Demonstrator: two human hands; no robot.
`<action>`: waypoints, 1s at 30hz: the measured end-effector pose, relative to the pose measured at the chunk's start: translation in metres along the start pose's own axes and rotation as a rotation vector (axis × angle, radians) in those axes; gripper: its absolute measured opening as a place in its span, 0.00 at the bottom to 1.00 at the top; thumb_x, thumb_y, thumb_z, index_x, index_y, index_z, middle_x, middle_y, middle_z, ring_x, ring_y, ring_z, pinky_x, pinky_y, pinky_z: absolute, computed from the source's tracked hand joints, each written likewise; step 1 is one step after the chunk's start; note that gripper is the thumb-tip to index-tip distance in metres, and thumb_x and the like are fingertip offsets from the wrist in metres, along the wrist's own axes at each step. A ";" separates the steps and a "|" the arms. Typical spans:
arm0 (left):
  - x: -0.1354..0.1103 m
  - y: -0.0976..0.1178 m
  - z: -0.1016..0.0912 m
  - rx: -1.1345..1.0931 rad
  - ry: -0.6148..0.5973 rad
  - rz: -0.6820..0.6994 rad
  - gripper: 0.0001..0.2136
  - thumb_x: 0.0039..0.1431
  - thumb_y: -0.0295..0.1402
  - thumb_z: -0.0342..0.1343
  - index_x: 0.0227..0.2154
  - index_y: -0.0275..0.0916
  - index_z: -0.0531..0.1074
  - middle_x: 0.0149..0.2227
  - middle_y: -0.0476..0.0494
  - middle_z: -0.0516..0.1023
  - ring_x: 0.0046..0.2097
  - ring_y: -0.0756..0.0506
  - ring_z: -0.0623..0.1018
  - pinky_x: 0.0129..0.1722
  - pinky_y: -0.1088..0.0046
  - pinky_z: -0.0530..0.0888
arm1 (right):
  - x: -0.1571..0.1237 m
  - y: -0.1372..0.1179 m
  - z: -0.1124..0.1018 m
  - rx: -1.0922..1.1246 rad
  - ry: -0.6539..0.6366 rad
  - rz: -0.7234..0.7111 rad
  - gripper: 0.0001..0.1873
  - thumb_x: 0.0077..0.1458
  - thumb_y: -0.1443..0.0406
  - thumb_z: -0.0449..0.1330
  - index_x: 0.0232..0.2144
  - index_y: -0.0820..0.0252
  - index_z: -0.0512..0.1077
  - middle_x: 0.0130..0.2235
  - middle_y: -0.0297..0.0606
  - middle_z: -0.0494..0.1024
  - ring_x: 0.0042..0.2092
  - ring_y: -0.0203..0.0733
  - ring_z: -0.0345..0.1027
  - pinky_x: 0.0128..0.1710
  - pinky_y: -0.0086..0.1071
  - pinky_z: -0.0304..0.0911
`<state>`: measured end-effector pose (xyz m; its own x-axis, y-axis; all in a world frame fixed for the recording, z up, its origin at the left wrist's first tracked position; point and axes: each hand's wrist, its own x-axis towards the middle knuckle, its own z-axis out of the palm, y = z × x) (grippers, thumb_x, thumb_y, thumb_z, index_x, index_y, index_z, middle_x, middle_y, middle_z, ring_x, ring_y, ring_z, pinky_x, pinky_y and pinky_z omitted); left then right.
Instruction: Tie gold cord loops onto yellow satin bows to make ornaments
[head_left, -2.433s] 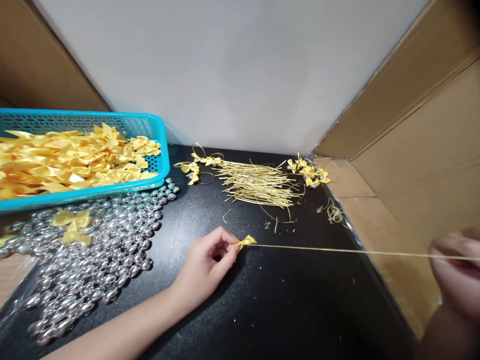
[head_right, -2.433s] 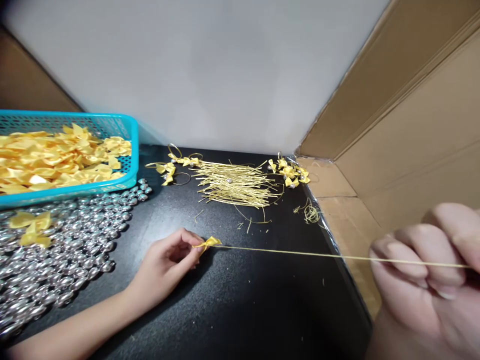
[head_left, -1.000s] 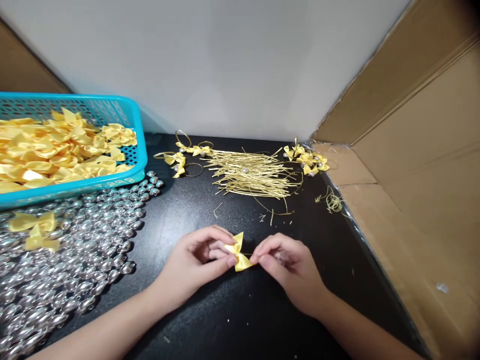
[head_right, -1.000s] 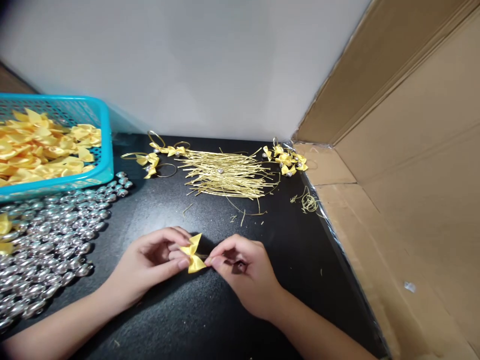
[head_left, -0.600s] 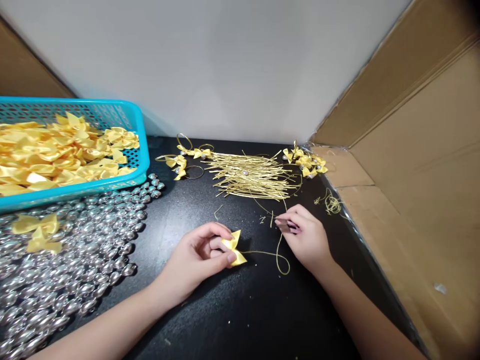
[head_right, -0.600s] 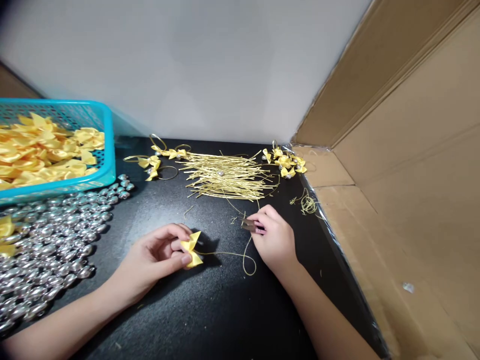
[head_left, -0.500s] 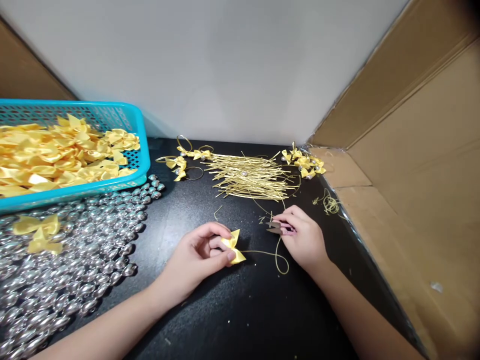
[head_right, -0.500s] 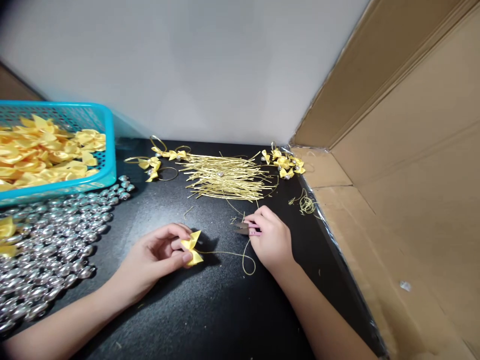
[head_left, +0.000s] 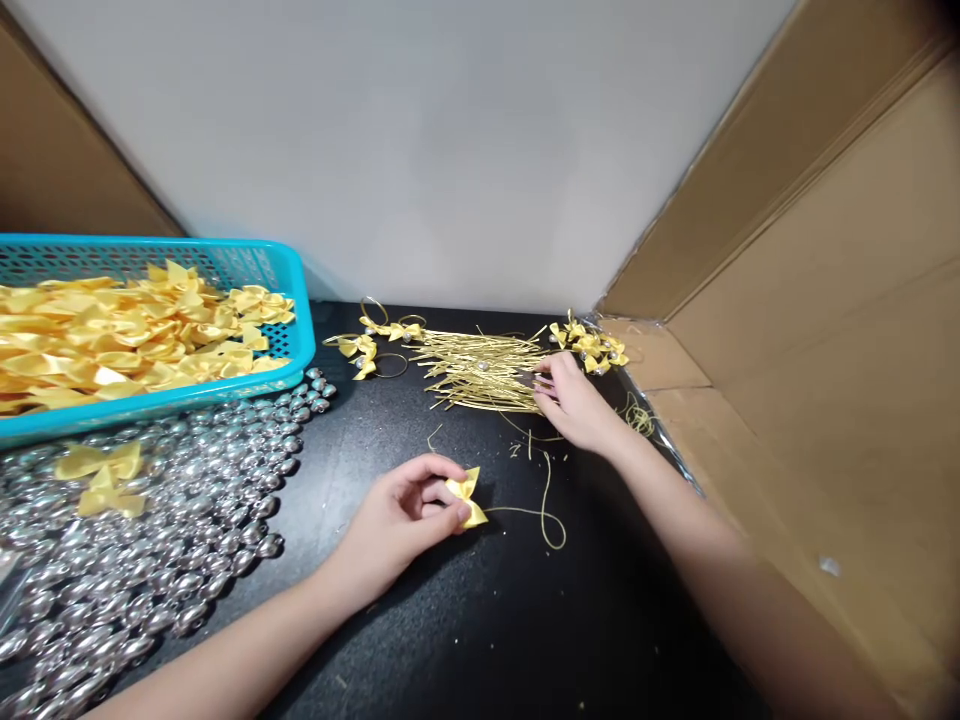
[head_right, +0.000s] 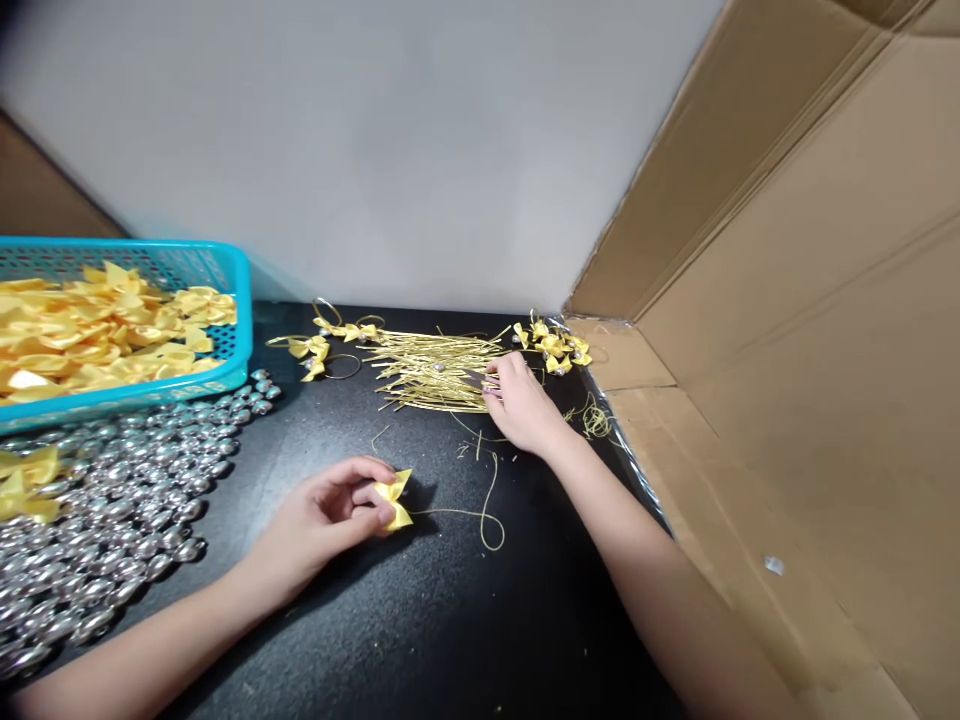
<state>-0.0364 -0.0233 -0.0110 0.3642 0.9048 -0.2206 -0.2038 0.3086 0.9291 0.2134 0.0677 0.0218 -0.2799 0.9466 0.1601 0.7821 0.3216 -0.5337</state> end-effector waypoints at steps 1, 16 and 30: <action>0.000 -0.001 0.000 0.008 -0.001 0.002 0.10 0.50 0.29 0.65 0.36 0.38 0.73 0.26 0.52 0.76 0.28 0.52 0.75 0.30 0.77 0.72 | 0.010 0.003 0.003 -0.019 -0.004 -0.005 0.08 0.57 0.70 0.55 0.41 0.61 0.66 0.44 0.43 0.65 0.46 0.45 0.67 0.50 0.43 0.66; 0.002 -0.004 0.000 -0.009 -0.014 -0.024 0.12 0.49 0.30 0.65 0.36 0.37 0.72 0.24 0.53 0.76 0.27 0.52 0.74 0.30 0.76 0.70 | 0.037 0.009 0.005 -0.079 0.063 -0.028 0.02 0.49 0.68 0.66 0.28 0.61 0.75 0.32 0.37 0.71 0.36 0.44 0.67 0.39 0.38 0.63; 0.002 -0.003 0.000 -0.010 -0.063 -0.019 0.13 0.48 0.29 0.66 0.38 0.37 0.75 0.26 0.51 0.77 0.26 0.53 0.72 0.27 0.78 0.67 | -0.046 -0.072 0.010 -0.088 -0.187 -0.589 0.06 0.63 0.65 0.57 0.34 0.58 0.73 0.35 0.34 0.74 0.38 0.39 0.60 0.43 0.36 0.48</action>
<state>-0.0355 -0.0224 -0.0141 0.4244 0.8787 -0.2183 -0.2054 0.3283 0.9220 0.1646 0.0008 0.0449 -0.7646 0.5923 0.2541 0.5078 0.7964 -0.3285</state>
